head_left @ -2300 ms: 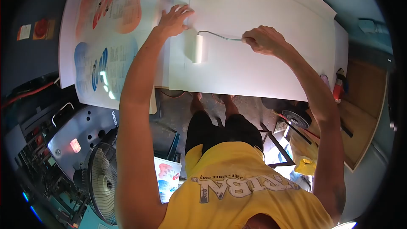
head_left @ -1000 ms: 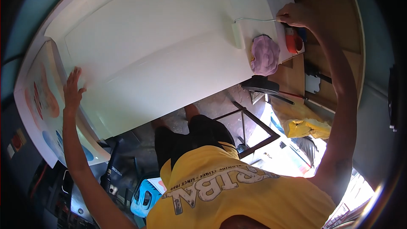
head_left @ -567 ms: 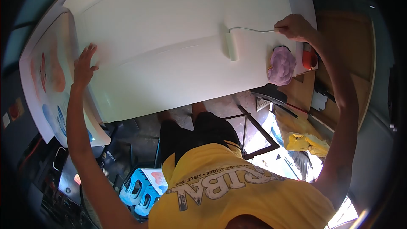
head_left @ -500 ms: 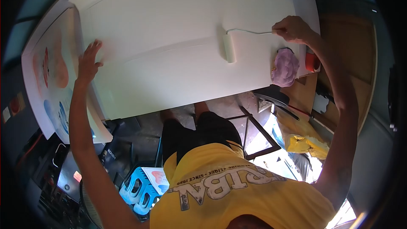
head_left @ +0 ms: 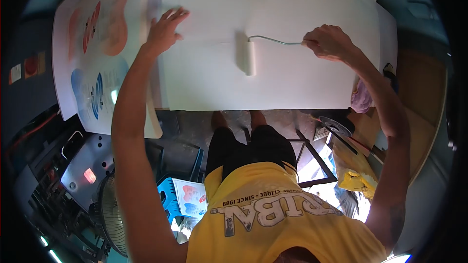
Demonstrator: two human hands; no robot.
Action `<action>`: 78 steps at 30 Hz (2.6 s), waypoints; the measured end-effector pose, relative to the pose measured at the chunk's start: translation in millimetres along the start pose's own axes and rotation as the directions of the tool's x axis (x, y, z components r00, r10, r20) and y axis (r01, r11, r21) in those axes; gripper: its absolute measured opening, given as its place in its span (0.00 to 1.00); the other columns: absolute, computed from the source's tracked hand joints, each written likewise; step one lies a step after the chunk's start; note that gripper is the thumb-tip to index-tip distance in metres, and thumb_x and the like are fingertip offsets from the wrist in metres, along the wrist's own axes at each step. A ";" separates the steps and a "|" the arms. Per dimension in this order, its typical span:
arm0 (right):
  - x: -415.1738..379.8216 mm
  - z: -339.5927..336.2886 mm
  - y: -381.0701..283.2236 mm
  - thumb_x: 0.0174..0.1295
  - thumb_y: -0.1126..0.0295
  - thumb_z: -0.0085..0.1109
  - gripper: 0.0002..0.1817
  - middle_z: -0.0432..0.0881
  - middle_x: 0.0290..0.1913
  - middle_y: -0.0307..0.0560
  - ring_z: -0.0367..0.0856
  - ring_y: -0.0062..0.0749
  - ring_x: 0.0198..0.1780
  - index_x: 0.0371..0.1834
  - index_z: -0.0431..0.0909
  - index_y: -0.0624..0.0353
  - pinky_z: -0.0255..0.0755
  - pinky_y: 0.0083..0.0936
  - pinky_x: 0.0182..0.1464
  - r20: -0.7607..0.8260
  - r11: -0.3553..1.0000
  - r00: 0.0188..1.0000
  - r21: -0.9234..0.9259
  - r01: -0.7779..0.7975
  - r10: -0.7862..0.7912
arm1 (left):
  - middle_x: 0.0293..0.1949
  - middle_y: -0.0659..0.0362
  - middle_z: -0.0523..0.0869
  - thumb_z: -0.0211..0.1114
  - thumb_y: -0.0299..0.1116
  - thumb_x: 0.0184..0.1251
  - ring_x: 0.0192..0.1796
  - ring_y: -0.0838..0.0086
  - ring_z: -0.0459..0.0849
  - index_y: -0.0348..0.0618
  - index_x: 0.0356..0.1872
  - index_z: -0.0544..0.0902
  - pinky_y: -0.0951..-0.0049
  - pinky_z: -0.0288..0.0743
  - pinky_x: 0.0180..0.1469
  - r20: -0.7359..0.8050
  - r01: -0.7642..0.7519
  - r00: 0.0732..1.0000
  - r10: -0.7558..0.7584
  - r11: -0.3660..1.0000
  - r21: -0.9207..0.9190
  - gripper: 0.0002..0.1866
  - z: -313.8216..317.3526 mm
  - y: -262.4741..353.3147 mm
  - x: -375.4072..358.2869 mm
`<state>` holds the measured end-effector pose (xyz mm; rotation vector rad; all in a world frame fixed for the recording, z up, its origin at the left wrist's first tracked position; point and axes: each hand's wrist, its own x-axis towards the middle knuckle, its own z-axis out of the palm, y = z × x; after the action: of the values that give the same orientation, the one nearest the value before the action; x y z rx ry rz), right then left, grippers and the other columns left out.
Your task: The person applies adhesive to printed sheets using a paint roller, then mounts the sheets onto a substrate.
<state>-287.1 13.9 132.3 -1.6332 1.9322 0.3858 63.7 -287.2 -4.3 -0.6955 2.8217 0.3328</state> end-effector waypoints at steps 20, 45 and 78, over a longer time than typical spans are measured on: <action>84.1 -20.1 -133.0 0.70 0.67 0.54 0.12 0.85 0.25 0.43 0.82 0.40 0.27 0.31 0.85 0.55 0.77 0.39 0.41 -0.104 0.998 0.993 0.017 0.062 -0.060 | 0.80 0.77 0.66 0.74 0.34 0.64 0.80 0.68 0.63 0.66 0.74 0.71 0.36 0.67 0.70 -0.018 -0.071 0.997 0.070 0.995 -0.067 0.37 9.9 -25.1 5.2; -158.2 54.8 217.0 0.69 0.55 0.60 0.14 0.90 0.38 0.48 0.88 0.49 0.42 0.43 0.91 0.48 0.81 0.43 0.48 -0.099 0.967 0.963 -0.022 -0.255 0.252 | 0.79 0.61 0.68 0.74 0.19 0.56 0.80 0.56 0.65 0.58 0.78 0.69 0.57 0.70 0.76 -0.032 -0.164 0.986 0.162 0.983 -0.086 0.46 -2.5 -10.1 7.7; 45.5 66.6 -110.1 0.73 0.61 0.56 0.11 0.88 0.29 0.42 0.86 0.44 0.33 0.43 0.90 0.48 0.79 0.41 0.42 -0.215 0.966 0.972 0.219 0.139 -0.091 | 0.82 0.73 0.63 0.75 0.31 0.62 0.82 0.68 0.63 0.67 0.80 0.65 0.56 0.72 0.74 -0.003 -0.060 0.998 0.060 0.996 0.064 0.45 20.0 -25.6 8.2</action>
<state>-168.7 -8.5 68.2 -1.6709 1.9320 -0.0574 71.9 -307.4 -29.8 -0.6005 2.8481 0.2501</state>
